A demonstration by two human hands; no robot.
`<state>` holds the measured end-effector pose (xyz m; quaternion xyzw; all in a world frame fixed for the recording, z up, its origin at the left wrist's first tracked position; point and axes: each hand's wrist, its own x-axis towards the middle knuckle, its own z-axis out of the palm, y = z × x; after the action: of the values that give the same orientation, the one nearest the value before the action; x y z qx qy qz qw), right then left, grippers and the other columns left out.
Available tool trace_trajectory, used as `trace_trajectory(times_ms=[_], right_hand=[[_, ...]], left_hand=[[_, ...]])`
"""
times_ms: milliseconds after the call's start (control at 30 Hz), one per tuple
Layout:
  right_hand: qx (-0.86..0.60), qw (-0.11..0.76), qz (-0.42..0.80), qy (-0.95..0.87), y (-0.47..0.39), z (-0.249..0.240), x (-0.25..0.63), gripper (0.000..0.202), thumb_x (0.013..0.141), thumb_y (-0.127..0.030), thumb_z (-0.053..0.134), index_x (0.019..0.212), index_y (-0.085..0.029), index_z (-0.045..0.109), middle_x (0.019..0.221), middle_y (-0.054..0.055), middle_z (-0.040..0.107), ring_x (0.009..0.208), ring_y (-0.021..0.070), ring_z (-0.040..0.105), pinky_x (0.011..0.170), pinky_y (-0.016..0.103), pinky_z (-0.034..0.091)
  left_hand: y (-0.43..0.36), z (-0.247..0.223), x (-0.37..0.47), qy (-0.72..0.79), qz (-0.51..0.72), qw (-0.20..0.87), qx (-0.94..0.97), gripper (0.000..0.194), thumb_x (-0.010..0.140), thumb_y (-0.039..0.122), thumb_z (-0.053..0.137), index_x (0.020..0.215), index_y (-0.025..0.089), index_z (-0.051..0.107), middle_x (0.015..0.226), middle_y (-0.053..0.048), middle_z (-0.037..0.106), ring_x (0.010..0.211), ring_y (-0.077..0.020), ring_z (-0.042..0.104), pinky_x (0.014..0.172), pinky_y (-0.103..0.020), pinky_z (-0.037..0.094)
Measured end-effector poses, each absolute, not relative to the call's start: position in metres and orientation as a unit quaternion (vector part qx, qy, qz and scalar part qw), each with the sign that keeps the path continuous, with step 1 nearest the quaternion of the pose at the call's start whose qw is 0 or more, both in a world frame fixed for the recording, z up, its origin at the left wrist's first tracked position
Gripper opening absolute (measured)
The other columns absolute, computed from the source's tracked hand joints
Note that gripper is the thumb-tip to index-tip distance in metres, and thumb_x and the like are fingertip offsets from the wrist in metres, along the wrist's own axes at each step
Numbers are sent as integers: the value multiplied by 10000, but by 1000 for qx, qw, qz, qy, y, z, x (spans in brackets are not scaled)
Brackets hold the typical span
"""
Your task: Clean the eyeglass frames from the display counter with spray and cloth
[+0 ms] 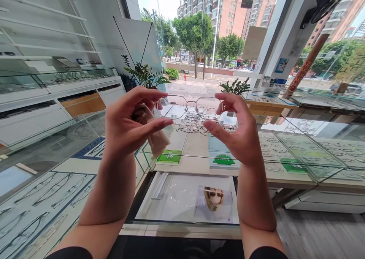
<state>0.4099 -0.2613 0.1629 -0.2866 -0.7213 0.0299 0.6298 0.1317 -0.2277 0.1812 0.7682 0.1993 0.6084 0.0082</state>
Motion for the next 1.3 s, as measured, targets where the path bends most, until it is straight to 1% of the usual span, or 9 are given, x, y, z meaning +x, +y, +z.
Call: trace_trajectory(times_ms=[133, 233, 333, 467, 633, 700, 867, 1033, 1300], right_hand=[[-301, 629, 42, -715, -262, 163, 411, 519, 914, -441, 913, 1385, -342, 719, 1142, 32, 726, 1088, 259, 725, 1092, 499, 621], [-310, 629, 36, -712, -262, 164, 412, 530, 904, -472, 914, 1372, -319, 719, 1144, 37, 748, 1101, 261, 737, 1086, 499, 633], [-310, 626, 26, -715, -262, 164, 413, 515, 909, -464, 908, 1368, -324, 719, 1153, 40, 756, 1106, 264, 742, 1083, 502, 633], [-311, 624, 11, -717, -263, 164, 413, 520, 910, -468, 905, 1371, -327, 711, 1154, 40, 756, 1108, 269, 744, 1080, 510, 633], [-314, 624, 2, -715, -267, 165, 411, 489, 926, -452, 895, 1364, -342, 707, 1152, 31, 744, 1099, 269, 738, 1073, 524, 628], [-311, 626, -4, -715, -268, 166, 410, 483, 930, -450, 895, 1362, -347, 705, 1151, 39, 742, 1092, 279, 737, 1068, 540, 628], [-330, 611, -31, -719, -268, 165, 410, 472, 968, -499, 851, 1386, -379, 668, 1172, 67, 732, 1102, 316, 735, 1056, 584, 646], [-327, 606, -42, -724, -269, 165, 409, 463, 971, -477, 850, 1384, -385, 661, 1165, 64, 717, 1103, 320, 732, 1059, 599, 643], [-328, 606, -48, -723, -271, 164, 409, 480, 955, -461, 868, 1380, -393, 654, 1147, 52, 721, 1095, 316, 727, 1062, 601, 635]], left_hand=[[-228, 179, 132, 203, 606, -4, 769, 513, 884, 613, 915, 1243, 269, 786, 964, -34, 701, 872, -213, 623, 745, -367, 512], [-228, 179, 132, 203, 604, -4, 771, 493, 896, 607, 907, 1246, 287, 775, 974, -35, 698, 880, -219, 623, 741, -378, 502], [-229, 179, 133, 202, 600, -5, 774, 474, 907, 601, 900, 1242, 291, 773, 982, -33, 703, 872, -214, 616, 754, -383, 506], [-230, 180, 132, 213, 593, -9, 777, 474, 910, 601, 897, 1243, 288, 775, 1000, -35, 717, 868, -211, 612, 771, -384, 517], [-231, 182, 132, 226, 578, -1, 784, 482, 917, 603, 890, 1260, 284, 776, 1048, -43, 734, 839, -196, 597, 749, -373, 513], [-231, 183, 132, 226, 575, -1, 786, 480, 919, 604, 888, 1258, 283, 779, 1068, -48, 736, 842, -195, 598, 756, -374, 518], [-230, 184, 132, 224, 570, -12, 790, 477, 925, 612, 879, 1251, 277, 785, 1080, -49, 731, 864, -197, 609, 783, -371, 529], [-230, 184, 131, 236, 564, -16, 791, 486, 939, 615, 863, 1278, 277, 783, 1092, -47, 719, 875, -194, 611, 777, -354, 525], [-230, 184, 130, 248, 554, -17, 794, 501, 952, 613, 848, 1319, 279, 781, 1122, -53, 708, 925, -206, 629, 861, -374, 564]])
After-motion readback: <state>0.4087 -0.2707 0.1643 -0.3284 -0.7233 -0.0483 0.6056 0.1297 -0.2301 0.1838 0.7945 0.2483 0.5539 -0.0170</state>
